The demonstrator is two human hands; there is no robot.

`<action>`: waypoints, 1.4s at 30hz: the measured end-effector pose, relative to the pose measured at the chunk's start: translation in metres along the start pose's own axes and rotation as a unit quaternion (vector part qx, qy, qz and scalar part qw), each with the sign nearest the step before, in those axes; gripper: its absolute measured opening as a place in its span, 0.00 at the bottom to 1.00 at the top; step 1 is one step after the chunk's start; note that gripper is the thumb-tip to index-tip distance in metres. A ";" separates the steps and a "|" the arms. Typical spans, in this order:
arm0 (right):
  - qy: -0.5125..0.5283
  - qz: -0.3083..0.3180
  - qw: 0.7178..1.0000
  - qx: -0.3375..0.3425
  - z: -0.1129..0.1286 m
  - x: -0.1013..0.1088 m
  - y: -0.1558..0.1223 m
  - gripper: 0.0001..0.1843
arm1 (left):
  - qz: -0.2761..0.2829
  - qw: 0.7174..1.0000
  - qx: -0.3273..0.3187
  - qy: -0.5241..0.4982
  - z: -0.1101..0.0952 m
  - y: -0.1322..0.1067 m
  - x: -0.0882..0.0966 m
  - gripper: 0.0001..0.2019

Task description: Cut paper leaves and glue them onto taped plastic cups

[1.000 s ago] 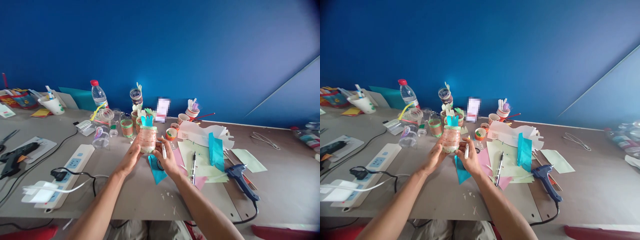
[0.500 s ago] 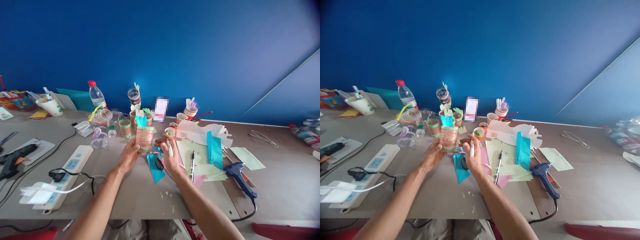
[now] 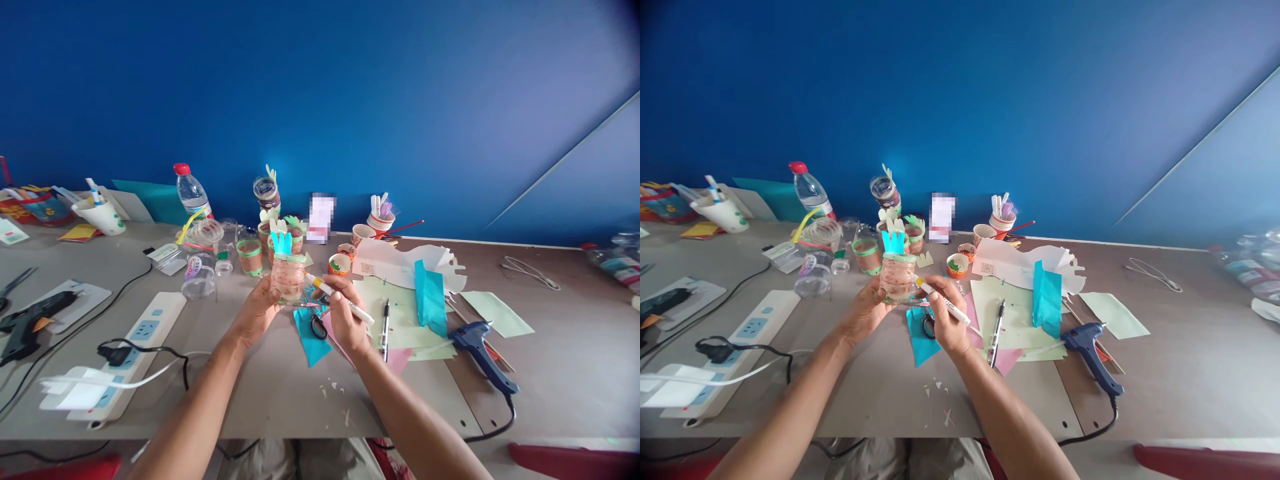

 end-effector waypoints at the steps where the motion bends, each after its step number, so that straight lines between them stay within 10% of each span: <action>1: 0.015 0.001 1.000 0.013 0.002 -0.001 0.000 0.18 | 0.002 1.000 -0.001 0.001 0.000 0.000 -0.001 0.28; 42: -0.097 0.042 0.990 0.091 0.019 -0.012 -0.003 0.11 | 0.000 1.000 0.000 0.015 0.006 0.000 0.007 0.28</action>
Point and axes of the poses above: each hand's wrist, its own y-axis towards the middle knuckle, its own x-axis out of the back of the hand, z = x × y, the point moved 5 cm from there along y, towards the middle knuckle, and after that the axes turned 10 degrees about -x, right-handed, at the moved point
